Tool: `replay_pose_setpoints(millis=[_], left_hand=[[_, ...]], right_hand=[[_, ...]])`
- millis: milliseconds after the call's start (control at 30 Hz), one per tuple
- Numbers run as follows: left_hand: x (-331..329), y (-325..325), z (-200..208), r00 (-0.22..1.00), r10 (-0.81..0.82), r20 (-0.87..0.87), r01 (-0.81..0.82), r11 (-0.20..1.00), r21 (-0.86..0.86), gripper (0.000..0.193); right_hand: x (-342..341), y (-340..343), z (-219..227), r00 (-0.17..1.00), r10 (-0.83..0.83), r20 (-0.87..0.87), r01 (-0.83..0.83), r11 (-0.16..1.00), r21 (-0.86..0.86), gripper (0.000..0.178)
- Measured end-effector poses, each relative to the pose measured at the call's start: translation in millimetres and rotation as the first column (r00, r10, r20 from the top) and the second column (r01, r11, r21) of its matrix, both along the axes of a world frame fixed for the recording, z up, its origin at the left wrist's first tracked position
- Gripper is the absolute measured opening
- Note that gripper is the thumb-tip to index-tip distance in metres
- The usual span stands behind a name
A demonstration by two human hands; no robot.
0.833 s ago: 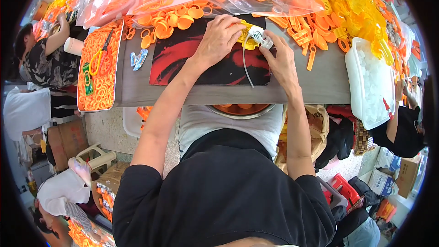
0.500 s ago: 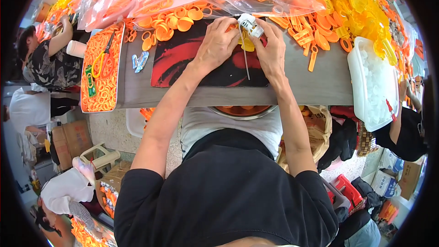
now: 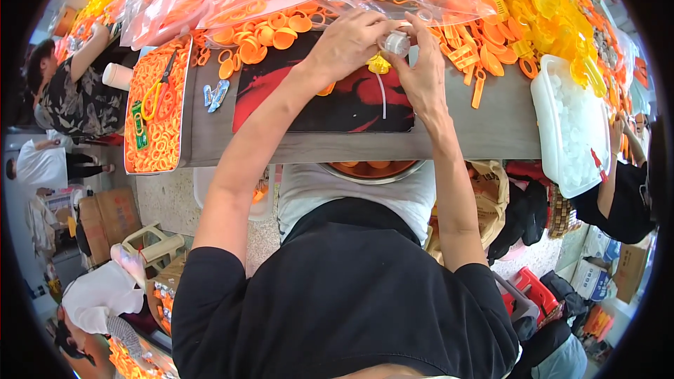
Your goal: Assembling small plastic toy components and placing them into individual plastic bags.
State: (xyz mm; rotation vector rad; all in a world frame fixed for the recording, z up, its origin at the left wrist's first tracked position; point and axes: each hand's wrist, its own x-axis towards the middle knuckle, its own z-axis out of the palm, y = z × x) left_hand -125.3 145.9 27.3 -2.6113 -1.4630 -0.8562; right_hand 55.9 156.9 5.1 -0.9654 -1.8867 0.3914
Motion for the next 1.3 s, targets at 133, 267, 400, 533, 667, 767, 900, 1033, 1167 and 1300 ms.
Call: replay_pose_setpoints(millis=[133,267,400,533,667,767,900,1033,1167,1300], left_hand=[[-26,-3,-20,0.889,0.028,0.458,0.015,0.996,-0.091,0.048],[-21,-14,-38,0.799,0.065,0.598,0.01,0.993,-0.121,0.045],[-19,-11,-43,0.759,0.074,0.647,0.05,0.984,-0.171,0.043],[-22,-13,-43,0.768,0.052,0.639,0.073,0.983,-0.168,0.044],[-25,-12,-48,0.854,0.027,0.519,0.057,0.988,-0.145,0.044],[-22,-8,-48,0.858,0.037,0.512,0.046,0.988,-0.15,0.045],[-25,-10,-52,0.864,0.039,0.502,0.019,0.994,-0.11,0.046],[-25,-9,-53,0.868,0.038,0.495,0.019,0.994,-0.11,0.047],[-23,-9,-51,0.87,0.021,0.493,0.025,0.996,-0.086,0.047],[-25,-7,-52,0.884,0.011,0.467,0.015,0.998,-0.053,0.047]], right_hand=[[-6,-4,-6,0.966,0.129,-0.226,-0.211,0.897,-0.388,0.044],[-14,2,-27,0.985,0.13,-0.112,-0.164,0.903,-0.397,0.025],[-22,5,-34,0.995,0.017,-0.101,-0.063,0.879,-0.473,0.022],[-27,5,-36,0.999,0.028,0.024,-0.016,0.911,-0.413,0.022],[-32,2,-29,0.979,-0.005,0.204,0.07,0.947,-0.312,0.02],[-14,5,-32,0.993,0.047,-0.107,-0.097,0.84,-0.534,0.018],[-4,-4,-35,0.993,0.118,-0.013,-0.115,0.928,-0.355,0.021],[-17,-11,-44,0.987,0.136,0.087,-0.111,0.964,-0.24,0.022],[-13,-7,-42,0.984,0.176,0.032,-0.16,0.945,-0.287,0.022],[-20,-20,-31,0.948,0.106,0.299,-0.061,0.986,-0.157,0.023]])
